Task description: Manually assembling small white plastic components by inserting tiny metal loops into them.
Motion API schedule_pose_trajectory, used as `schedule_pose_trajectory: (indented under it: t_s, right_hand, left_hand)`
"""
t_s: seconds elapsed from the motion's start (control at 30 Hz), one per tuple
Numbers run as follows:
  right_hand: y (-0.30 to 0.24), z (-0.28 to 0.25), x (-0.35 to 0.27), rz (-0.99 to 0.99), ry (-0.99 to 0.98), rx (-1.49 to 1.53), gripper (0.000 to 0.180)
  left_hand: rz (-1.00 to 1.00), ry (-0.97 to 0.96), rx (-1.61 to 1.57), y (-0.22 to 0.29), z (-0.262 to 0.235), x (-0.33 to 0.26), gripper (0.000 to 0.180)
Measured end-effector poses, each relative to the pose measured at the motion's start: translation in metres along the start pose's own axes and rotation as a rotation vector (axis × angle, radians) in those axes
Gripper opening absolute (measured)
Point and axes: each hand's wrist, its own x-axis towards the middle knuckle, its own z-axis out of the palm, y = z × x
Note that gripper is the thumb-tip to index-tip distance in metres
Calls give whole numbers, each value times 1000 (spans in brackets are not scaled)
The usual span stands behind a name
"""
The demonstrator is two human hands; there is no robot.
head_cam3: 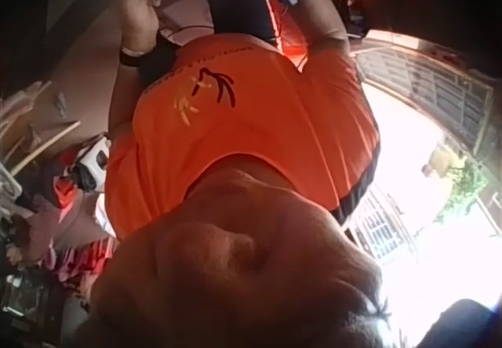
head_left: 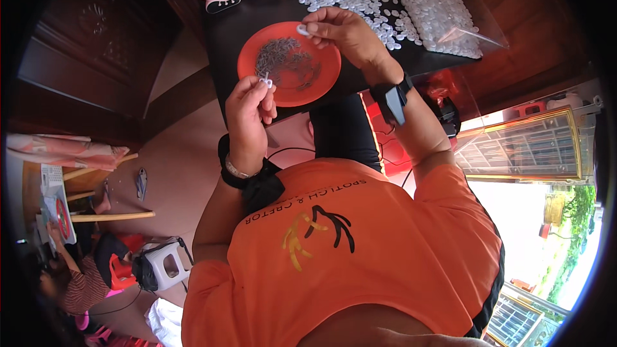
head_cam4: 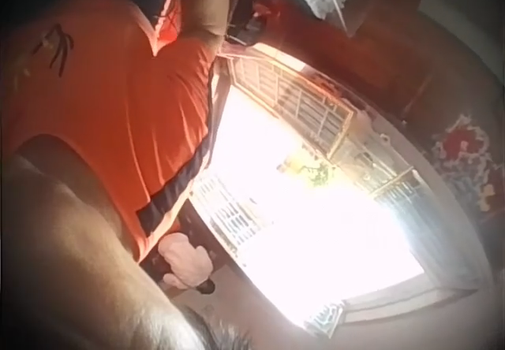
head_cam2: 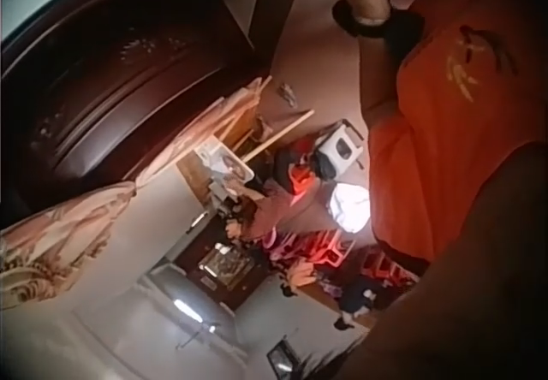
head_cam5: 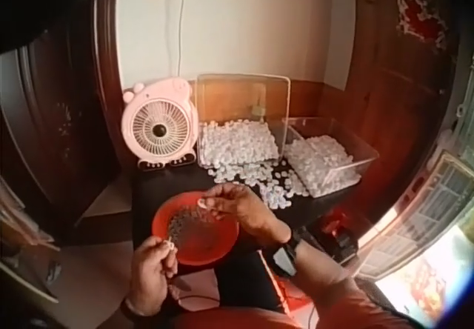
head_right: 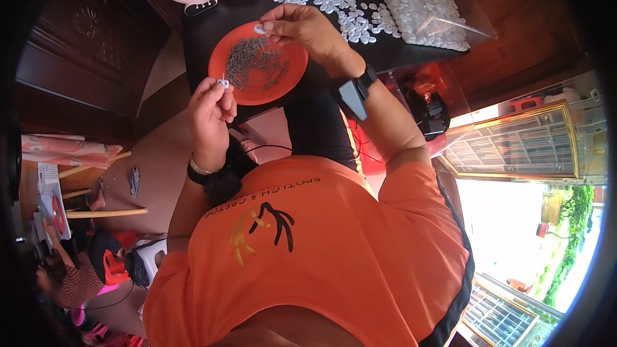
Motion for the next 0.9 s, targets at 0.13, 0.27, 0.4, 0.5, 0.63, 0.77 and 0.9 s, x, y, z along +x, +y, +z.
schedule_pose_trajectory:
  t_s: [0.13,0.27,0.4,0.5,0.63,0.77,0.9]
  right_hand:
    - [8,35,-19,-2,-61,178,18]
    - [15,50,-28,46,-79,215,16]
    - [30,63,-31,-196,-157,-12,15]
    - [22,71,-41,-173,-162,23,11]
    - [22,68,-45,-52,-232,46,13]
    - [24,66,-41,-98,-269,25,14]
    - [32,63,-36,-167,-260,32,14]
  left_hand:
    - [40,11,64,-1,5,2,18]
    - [125,5,49,-3,5,0,17]
    - [221,28,23,-2,7,0,15]
    - [100,0,-130,-6,-1,4,15]
    - [38,-77,-272,-10,-13,8,16]
    - [-63,-113,-364,-12,-13,9,16]
    - [-50,-87,-342,-14,-9,9,15]
